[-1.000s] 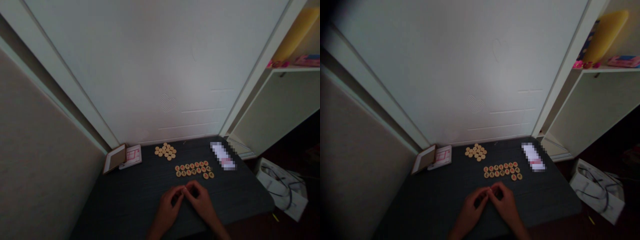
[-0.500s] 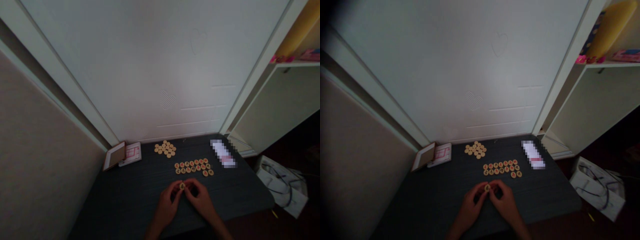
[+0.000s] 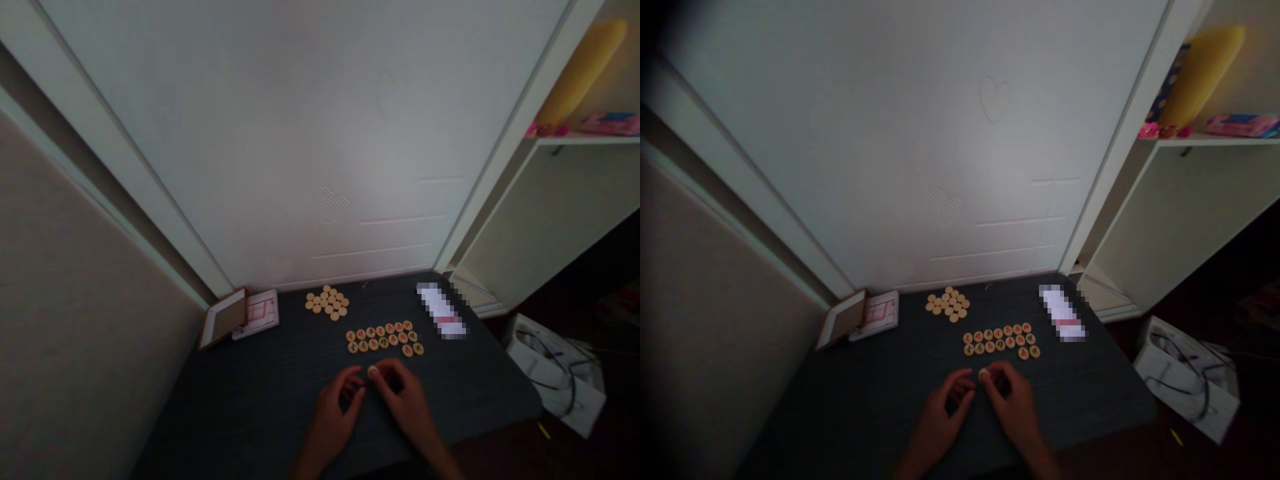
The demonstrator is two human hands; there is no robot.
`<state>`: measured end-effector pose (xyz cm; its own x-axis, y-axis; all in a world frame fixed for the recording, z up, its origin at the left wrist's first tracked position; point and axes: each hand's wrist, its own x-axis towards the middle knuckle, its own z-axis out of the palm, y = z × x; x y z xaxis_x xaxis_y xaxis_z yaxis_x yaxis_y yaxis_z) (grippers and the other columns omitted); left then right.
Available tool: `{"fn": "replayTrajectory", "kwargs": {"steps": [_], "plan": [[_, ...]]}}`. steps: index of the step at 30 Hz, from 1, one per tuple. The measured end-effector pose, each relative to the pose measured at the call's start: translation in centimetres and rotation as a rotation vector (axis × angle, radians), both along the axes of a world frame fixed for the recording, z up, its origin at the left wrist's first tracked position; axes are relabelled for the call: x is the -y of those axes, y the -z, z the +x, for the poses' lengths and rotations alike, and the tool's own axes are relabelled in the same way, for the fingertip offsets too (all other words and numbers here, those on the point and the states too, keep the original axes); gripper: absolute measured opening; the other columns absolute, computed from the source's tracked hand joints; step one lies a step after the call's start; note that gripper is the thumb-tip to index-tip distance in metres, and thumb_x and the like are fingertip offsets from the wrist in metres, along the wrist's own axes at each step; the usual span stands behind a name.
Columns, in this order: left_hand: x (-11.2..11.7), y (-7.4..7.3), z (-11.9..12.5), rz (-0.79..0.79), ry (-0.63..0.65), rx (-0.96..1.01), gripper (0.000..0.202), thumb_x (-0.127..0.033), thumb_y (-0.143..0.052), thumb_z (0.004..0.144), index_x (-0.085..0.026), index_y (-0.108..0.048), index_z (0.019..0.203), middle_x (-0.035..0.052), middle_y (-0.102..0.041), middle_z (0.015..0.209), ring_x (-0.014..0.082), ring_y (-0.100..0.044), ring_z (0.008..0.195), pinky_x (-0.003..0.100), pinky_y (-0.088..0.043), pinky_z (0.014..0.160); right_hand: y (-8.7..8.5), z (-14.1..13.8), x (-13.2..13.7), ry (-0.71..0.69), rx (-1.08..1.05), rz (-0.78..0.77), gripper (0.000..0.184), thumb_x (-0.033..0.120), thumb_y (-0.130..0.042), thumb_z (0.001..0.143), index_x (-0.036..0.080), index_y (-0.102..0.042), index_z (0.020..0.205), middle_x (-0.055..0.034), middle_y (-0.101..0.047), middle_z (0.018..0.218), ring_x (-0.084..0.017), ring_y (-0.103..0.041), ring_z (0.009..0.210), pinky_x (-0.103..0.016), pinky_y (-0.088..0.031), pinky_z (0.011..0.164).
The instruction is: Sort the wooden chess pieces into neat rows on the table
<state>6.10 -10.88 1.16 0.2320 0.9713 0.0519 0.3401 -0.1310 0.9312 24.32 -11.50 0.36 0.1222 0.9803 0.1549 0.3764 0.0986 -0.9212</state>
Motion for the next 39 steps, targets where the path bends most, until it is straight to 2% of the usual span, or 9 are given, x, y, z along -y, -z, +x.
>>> {"fn": "replayTrajectory", "kwargs": {"steps": [7,15,20,25,33,39], "plan": [[-0.1,0.1,0.0,0.03,-0.008,-0.033,0.024,-0.033,-0.059,0.094,-0.027,-0.068,0.116,0.0031,-0.075,0.096,0.0201,-0.07,0.084,0.032,-0.056,0.081,1.5,3.8,-0.1,0.09,0.335,0.06,0.027,0.045,-0.054,0.097,0.022,-0.068,0.093,-0.006,-0.072,0.085,-0.022,-0.068,0.076,-0.033,-0.054,0.072],[0.0,0.1,0.0,0.07,0.021,-0.053,0.018,-0.031,-0.057,0.096,-0.027,-0.07,0.107,0.0017,-0.076,0.095,0.0186,-0.07,0.084,0.029,-0.055,0.08,2.7,4.6,-0.6,0.213,0.517,0.204,0.029,0.047,-0.053,0.098,0.023,-0.069,0.098,-0.0066,-0.07,0.092,-0.022,-0.068,0.083,-0.035,-0.056,0.078],[0.0,-0.1,0.0,0.088,0.032,-0.056,0.017,-0.03,-0.055,0.097,-0.026,-0.07,0.104,0.0021,-0.075,0.095,0.0186,-0.07,0.084,0.028,-0.054,0.079,2.8,4.9,0.7,0.158,0.536,0.263,0.025,0.038,-0.048,0.102,0.024,-0.067,0.101,-0.0068,-0.069,0.095,-0.021,-0.069,0.087,-0.035,-0.056,0.082],[0.1,-0.3,-0.1,0.088,0.053,-0.054,0.017,-0.031,-0.055,0.098,-0.027,-0.071,0.103,0.002,-0.074,0.094,0.0186,-0.069,0.084,0.027,-0.054,0.077,3.3,5.2,2.0,0.1,0.631,0.266,0.023,0.036,-0.05,0.101,0.026,-0.066,0.113,-0.0079,-0.068,0.1,-0.023,-0.068,0.091,-0.037,-0.057,0.084],[-0.2,0.0,0.1,0.08,0.055,-0.073,0.016,-0.03,-0.055,0.098,-0.027,-0.071,0.103,0.0018,-0.074,0.093,0.0186,-0.069,0.085,0.027,-0.053,0.079,3.7,5.3,1.4,0.063,0.694,0.254,0.034,0.037,-0.05,0.101,0.028,-0.059,0.132,-0.0077,-0.067,0.098,-0.023,-0.068,0.089,-0.037,-0.06,0.08],[-0.1,0.0,0.0,0.078,0.04,-0.079,0.018,-0.032,-0.055,0.098,-0.027,-0.071,0.103,0.0033,-0.074,0.095,0.0195,-0.069,0.086,0.028,-0.054,0.081,3.9,5.5,1.3,0.063,0.684,0.259,0.035,0.037,-0.049,0.101,0.029,-0.058,0.134,-0.0078,-0.066,0.099,-0.023,-0.069,0.089,-0.037,-0.06,0.081]]}}
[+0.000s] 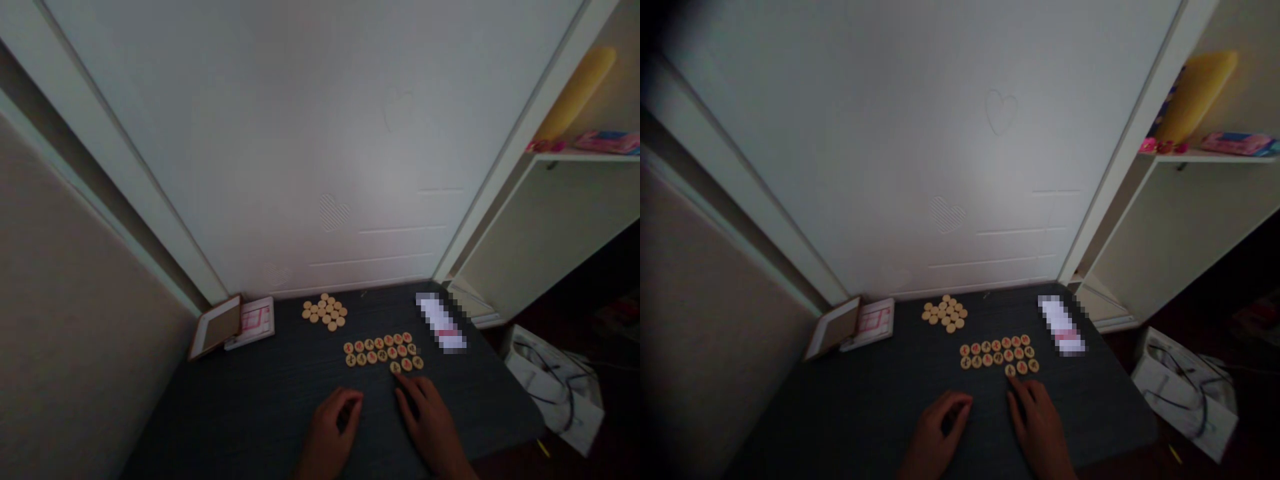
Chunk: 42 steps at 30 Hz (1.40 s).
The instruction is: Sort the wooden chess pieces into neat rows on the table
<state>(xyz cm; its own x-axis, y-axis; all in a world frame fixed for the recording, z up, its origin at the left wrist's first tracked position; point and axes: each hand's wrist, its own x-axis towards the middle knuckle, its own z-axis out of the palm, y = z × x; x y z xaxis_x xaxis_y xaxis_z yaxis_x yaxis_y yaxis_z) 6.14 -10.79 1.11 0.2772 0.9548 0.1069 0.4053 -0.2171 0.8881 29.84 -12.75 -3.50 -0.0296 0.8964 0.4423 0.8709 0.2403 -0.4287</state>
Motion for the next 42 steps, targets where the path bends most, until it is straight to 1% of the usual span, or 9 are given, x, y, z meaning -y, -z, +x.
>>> {"fn": "replayTrajectory", "kwargs": {"steps": [9,13,16,19,23,25,27,34,42], "plan": [[-0.2,-0.5,0.1,-0.032,0.001,-0.016,0.02,-0.035,-0.054,0.098,-0.025,-0.072,0.101,0.0038,-0.075,0.092,0.0198,-0.07,0.085,0.029,-0.054,0.081,0.0,-0.1,0.1,0.033,-0.016,-0.016,0.037,0.041,-0.047,0.102,0.029,-0.056,0.135,-0.0083,-0.066,0.101,-0.024,-0.069,0.093,-0.037,-0.06,0.083],[-0.6,-2.4,-0.7,-0.076,0.069,-0.032,0.02,-0.033,-0.055,0.097,-0.025,-0.071,0.105,0.0037,-0.076,0.097,0.0196,-0.07,0.088,0.028,-0.055,0.081,0.2,0.0,0.0,0.03,-0.013,0.008,0.037,0.043,-0.047,0.101,0.029,-0.057,0.133,-0.0076,-0.067,0.1,-0.023,-0.069,0.092,-0.035,-0.06,0.081],[-2.5,-4.3,-2.3,0.023,0.182,-0.125,0.021,-0.03,-0.055,0.097,-0.028,-0.07,0.111,0.0029,-0.074,0.106,0.0196,-0.068,0.097,0.03,-0.054,0.088,0.2,0.1,0.0,0.021,-0.004,0.018,0.036,0.043,-0.046,0.102,0.029,-0.057,0.133,-0.0072,-0.067,0.099,-0.023,-0.07,0.089,-0.034,-0.06,0.079],[-6.4,-5.3,-4.3,0.189,0.114,-0.266,0.022,-0.03,-0.05,0.099,-0.028,-0.068,0.112,0.0027,-0.071,0.113,0.0209,-0.065,0.106,0.036,-0.05,0.098,0.0,0.1,0.1,0.019,-0.001,0.015,0.036,0.042,-0.046,0.102,0.029,-0.057,0.133,-0.0077,-0.067,0.1,-0.023,-0.069,0.089,-0.035,-0.06,0.078],[-12.4,-4.3,-6.6,0.378,-0.017,-0.478,0.024,-0.026,-0.054,0.095,-0.024,-0.064,0.117,0.0064,-0.067,0.121,0.0263,-0.06,0.116,0.046,-0.046,0.104,-0.2,0.0,0.2,0.027,-0.011,0.019,0.035,0.042,-0.045,0.102,0.028,-0.059,0.131,-0.0077,-0.067,0.1,-0.023,-0.07,0.089,-0.035,-0.06,0.078],[-14.4,-3.6,-7.1,0.421,-0.022,-0.564,0.028,-0.024,-0.057,0.093,-0.021,-0.062,0.12,0.0098,-0.065,0.126,0.0285,-0.057,0.119,0.049,-0.044,0.106,-0.2,0.0,0.2,0.027,-0.013,0.022,0.035,0.042,-0.045,0.102,0.028,-0.059,0.131,-0.0077,-0.067,0.1,-0.023,-0.07,0.089,-0.034,-0.06,0.078],[-15.3,-2.9,-7.1,0.456,-0.013,-0.615,0.03,-0.023,-0.059,0.092,-0.019,-0.061,0.122,0.0114,-0.062,0.131,0.0295,-0.054,0.124,0.049,-0.042,0.108,-0.1,0.0,0.2,0.023,-0.012,0.016,0.036,0.042,-0.045,0.102,0.029,-0.057,0.133,-0.0078,-0.067,0.101,-0.023,-0.07,0.089,-0.034,-0.06,0.079],[-14.8,-1.6,-5.8,0.504,0.043,-0.684,0.031,-0.022,-0.056,0.094,-0.022,-0.059,0.125,0.0104,-0.057,0.138,0.0294,-0.046,0.132,0.05,-0.039,0.11,0.1,-0.1,0.1,0.022,-0.029,0.007,0.035,0.041,-0.046,0.102,0.028,-0.057,0.133,-0.0077,-0.067,0.1,-0.022,-0.07,0.088,-0.034,-0.06,0.079],[-13.7,-1.7,-5.2,0.547,0.11,-0.711,0.038,-0.015,-0.05,0.095,-0.03,-0.06,0.129,0.0055,-0.053,0.144,0.0289,-0.041,0.137,0.052,-0.036,0.113,-0.4,-0.2,0.1,0.001,-0.027,0.015,0.037,0.044,-0.046,0.102,0.03,-0.058,0.134,-0.0064,-0.066,0.094,-0.022,-0.069,0.082,-0.034,-0.061,0.075]]}}
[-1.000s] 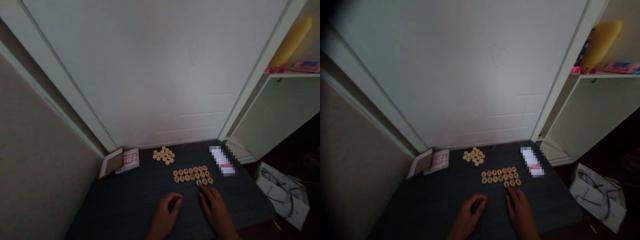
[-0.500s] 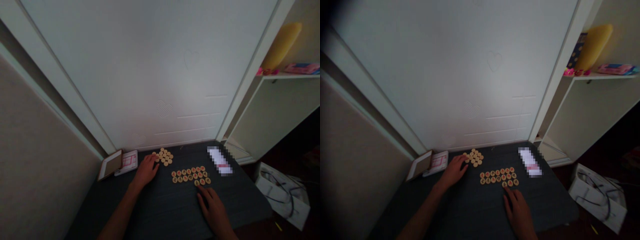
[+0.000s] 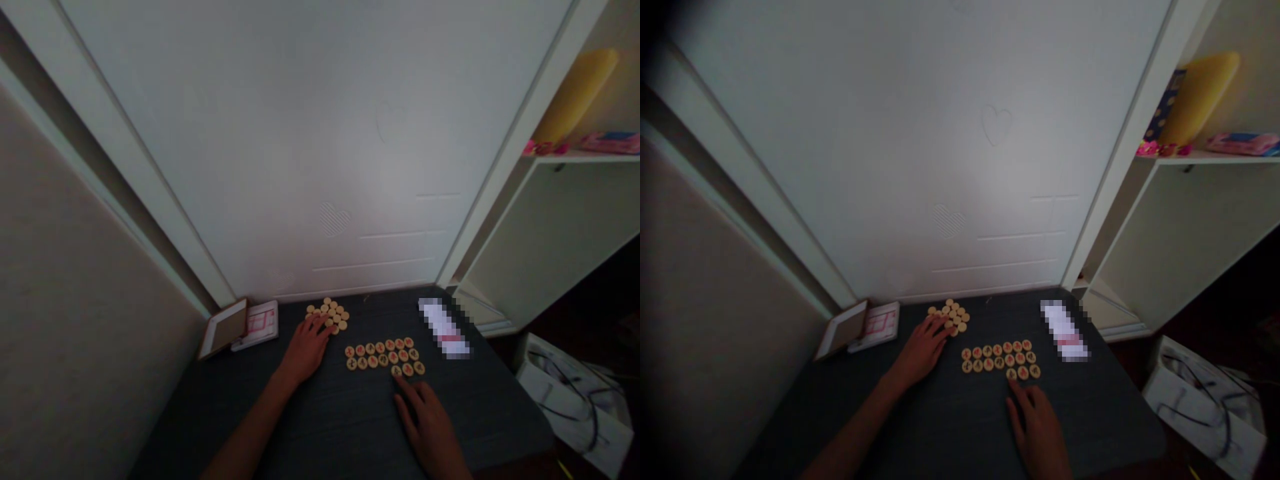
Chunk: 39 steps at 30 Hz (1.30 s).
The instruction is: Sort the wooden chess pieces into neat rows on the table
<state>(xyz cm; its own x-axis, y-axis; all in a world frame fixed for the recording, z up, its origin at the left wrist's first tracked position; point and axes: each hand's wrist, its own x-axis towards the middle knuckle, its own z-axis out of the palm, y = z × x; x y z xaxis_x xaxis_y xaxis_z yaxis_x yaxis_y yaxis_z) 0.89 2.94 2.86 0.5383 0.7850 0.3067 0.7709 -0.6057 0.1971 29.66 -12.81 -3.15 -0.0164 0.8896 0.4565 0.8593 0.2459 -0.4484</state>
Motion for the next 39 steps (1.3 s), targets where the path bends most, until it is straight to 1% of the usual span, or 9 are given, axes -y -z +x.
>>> {"fn": "replayTrajectory", "kwargs": {"steps": [8,12,17,22,26,29,33,35,39], "plan": [[-0.4,-0.3,-0.3,0.003,-0.002,-0.049,0.041,-0.018,-0.055,0.094,-0.03,-0.056,0.133,0.0062,-0.054,0.144,0.0289,-0.043,0.135,0.05,-0.038,0.111,0.4,0.0,0.0,0.02,0.02,0.044,0.041,0.048,-0.045,0.101,0.03,-0.056,0.136,-0.0069,-0.068,0.096,-0.022,-0.07,0.082,-0.033,-0.061,0.073],[-0.4,-0.2,0.0,0.017,0.019,-0.052,0.034,-0.021,-0.058,0.094,-0.029,-0.06,0.127,0.0065,-0.057,0.139,0.0281,-0.046,0.132,0.049,-0.037,0.11,0.4,0.1,0.1,0.035,0.022,0.029,0.039,0.047,-0.044,0.102,0.03,-0.056,0.136,-0.0073,-0.068,0.102,-0.023,-0.07,0.09,-0.035,-0.061,0.08],[0.6,-0.2,-0.7,0.012,0.04,-0.031,0.018,-0.025,-0.057,0.096,-0.025,-0.066,0.111,0.008,-0.064,0.128,0.0285,-0.054,0.122,0.047,-0.043,0.101,0.1,0.1,0.2,0.007,0.002,0.034,0.036,0.045,-0.045,0.102,0.03,-0.058,0.132,-0.0072,-0.07,0.1,-0.023,-0.071,0.089,-0.035,-0.061,0.079],[2.2,-0.1,-1.5,-0.076,0.04,0.023,0.016,-0.027,-0.053,0.098,-0.023,-0.066,0.107,0.0061,-0.071,0.111,0.0251,-0.062,0.105,0.041,-0.049,0.091,-0.8,-0.6,0.4,-0.07,-0.07,0.025,0.033,0.041,-0.046,0.102,0.029,-0.062,0.128,-0.0072,-0.071,0.101,-0.022,-0.072,0.091,-0.034,-0.062,0.081],[4.5,-0.3,-0.7,-0.212,-0.03,0.285,0.02,-0.033,-0.055,0.097,-0.025,-0.066,0.111,0.005,-0.072,0.112,0.0232,-0.066,0.103,0.039,-0.051,0.095,-2.4,-2.7,0.1,-0.192,-0.182,-0.022,0.031,0.037,-0.048,0.101,0.028,-0.06,0.128,-0.0065,-0.071,0.105,-0.021,-0.071,0.094,-0.031,-0.061,0.083],[7.0,-0.6,1.0,-0.461,-0.089,0.591,0.025,-0.038,-0.054,0.098,-0.025,-0.066,0.114,0.004,-0.074,0.107,0.0197,-0.07,0.094,0.033,-0.056,0.085,-3.5,-4.9,-0.9,-0.27,-0.276,-0.042,0.029,0.032,-0.049,0.1,0.027,-0.059,0.127,-0.0063,-0.07,0.107,-0.019,-0.07,0.094,-0.029,-0.06,0.084],[9.8,-0.9,3.2,-0.738,0.015,0.836,0.024,-0.036,-0.057,0.096,-0.022,-0.069,0.111,0.005,-0.076,0.11,0.0201,-0.071,0.101,0.032,-0.055,0.092,-3.8,-7.2,-2.3,-0.332,-0.351,-0.022,0.023,0.029,-0.051,0.099,0.025,-0.061,0.119,-0.0072,-0.067,0.107,-0.02,-0.068,0.097,-0.032,-0.059,0.085],[10.6,-0.9,3.7,-0.785,0.019,0.895,0.024,-0.037,-0.056,0.097,-0.022,-0.07,0.108,0.005,-0.077,0.108,0.0202,-0.072,0.099,0.031,-0.055,0.091,-3.6,-7.7,-2.5,-0.334,-0.383,-0.037,0.018,0.029,-0.052,0.099,0.024,-0.063,0.112,-0.0064,-0.066,0.102,-0.019,-0.067,0.091,-0.03,-0.059,0.08],[11.2,-0.1,4.1,-0.812,-0.05,0.97,0.026,-0.04,-0.055,0.097,-0.021,-0.069,0.106,0.0048,-0.078,0.1,0.0203,-0.073,0.091,0.03,-0.056,0.082,-3.1,-7.9,-2.2,-0.324,-0.411,-0.097,0.013,0.029,-0.055,0.098,0.024,-0.064,0.106,-0.0041,-0.065,0.095,-0.018,-0.066,0.083,-0.028,-0.058,0.074]]}}
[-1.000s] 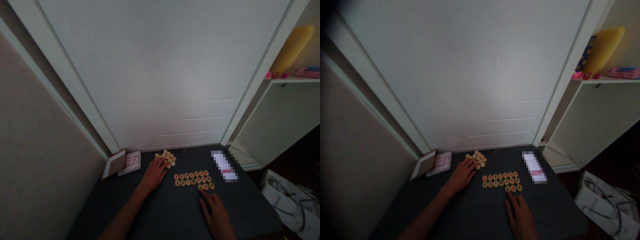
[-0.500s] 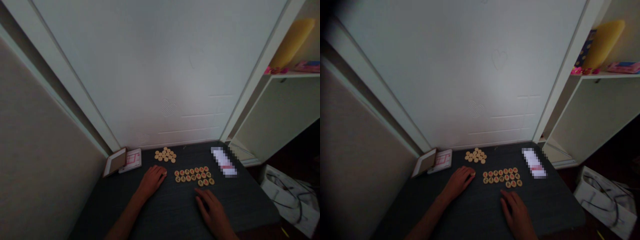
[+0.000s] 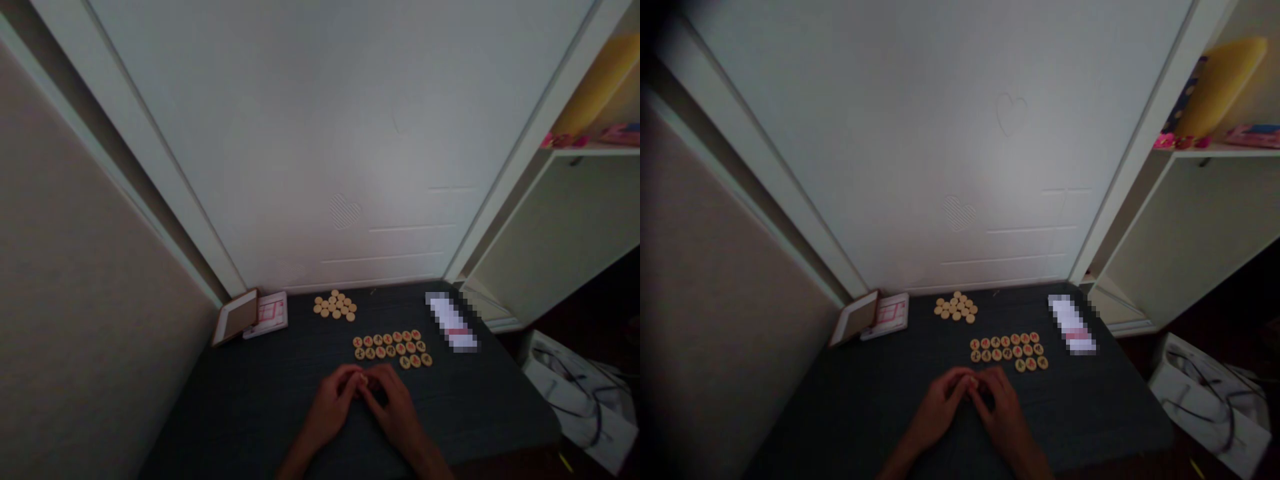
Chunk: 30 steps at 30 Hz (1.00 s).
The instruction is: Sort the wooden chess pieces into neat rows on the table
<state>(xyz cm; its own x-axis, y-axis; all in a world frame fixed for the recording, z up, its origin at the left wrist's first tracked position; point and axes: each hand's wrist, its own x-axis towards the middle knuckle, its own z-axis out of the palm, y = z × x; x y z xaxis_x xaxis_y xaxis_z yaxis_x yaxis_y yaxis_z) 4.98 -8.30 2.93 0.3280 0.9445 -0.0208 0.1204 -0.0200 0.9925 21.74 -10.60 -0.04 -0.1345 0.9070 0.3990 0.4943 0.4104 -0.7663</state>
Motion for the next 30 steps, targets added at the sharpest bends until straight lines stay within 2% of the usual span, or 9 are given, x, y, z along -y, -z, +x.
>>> {"fn": "replayTrajectory", "kwargs": {"steps": [6,12,19,23,26,30], "plan": [[0.3,0.6,0.2,-0.036,-0.077,0.01,0.027,-0.045,-0.055,0.095,-0.02,-0.064,0.099,0.0048,-0.078,0.094,0.0208,-0.073,0.085,0.029,-0.056,0.076,0.0,-0.1,0.0,-0.064,-0.015,-0.025,0.017,0.026,-0.06,0.096,0.025,-0.063,0.112,-0.0044,-0.066,0.102,-0.018,-0.066,0.094,-0.029,-0.056,0.083],[0.7,0.1,0.5,-0.04,-0.048,0.06,0.02,-0.041,-0.062,0.093,-0.022,-0.061,0.097,0.0045,-0.078,0.093,0.021,-0.074,0.086,0.028,-0.055,0.079,0.6,0.0,0.0,-0.063,0.001,-0.013,0.022,0.017,-0.06,0.093,0.025,-0.062,0.114,-0.0049,-0.067,0.103,-0.019,-0.066,0.094,-0.03,-0.056,0.083],[0.6,0.3,0.3,-0.028,-0.046,0.034,0.019,-0.04,-0.057,0.096,-0.021,-0.063,0.096,0.007,-0.078,0.103,0.0221,-0.073,0.094,0.03,-0.054,0.085,-0.1,-0.2,0.1,-0.05,0.01,-0.03,0.021,0.018,-0.057,0.096,0.026,-0.063,0.114,-0.005,-0.065,0.105,-0.019,-0.065,0.096,-0.03,-0.056,0.085],[0.6,0.4,0.4,-0.008,-0.036,0.046,0.02,-0.04,-0.059,0.095,-0.021,-0.063,0.101,0.0076,-0.077,0.106,0.0223,-0.072,0.097,0.03,-0.054,0.087,0.5,-0.2,0.0,-0.029,0.017,0.007,0.022,0.017,-0.057,0.095,0.026,-0.062,0.115,-0.0055,-0.065,0.105,-0.019,-0.066,0.097,-0.03,-0.056,0.085],[0.8,0.4,0.5,-0.013,-0.043,0.038,0.021,-0.041,-0.062,0.093,-0.022,-0.062,0.102,0.0062,-0.078,0.101,0.0213,-0.073,0.092,0.028,-0.055,0.083,0.9,0.0,0.0,-0.027,0.032,0.036,0.026,0.016,-0.058,0.094,0.025,-0.06,0.118,-0.006,-0.066,0.107,-0.02,-0.066,0.099,-0.031,-0.056,0.088],[0.9,0.5,0.5,-0.024,-0.06,0.01,0.02,-0.041,-0.065,0.091,-0.022,-0.06,0.095,0.0021,-0.077,0.084,0.0193,-0.072,0.079,0.026,-0.055,0.073,0.7,0.1,0.3,-0.07,0.067,0.057,0.028,0.013,-0.06,0.091,0.025,-0.061,0.117,-0.0056,-0.067,0.108,-0.02,-0.066,0.1,-0.032,-0.056,0.09]]}}
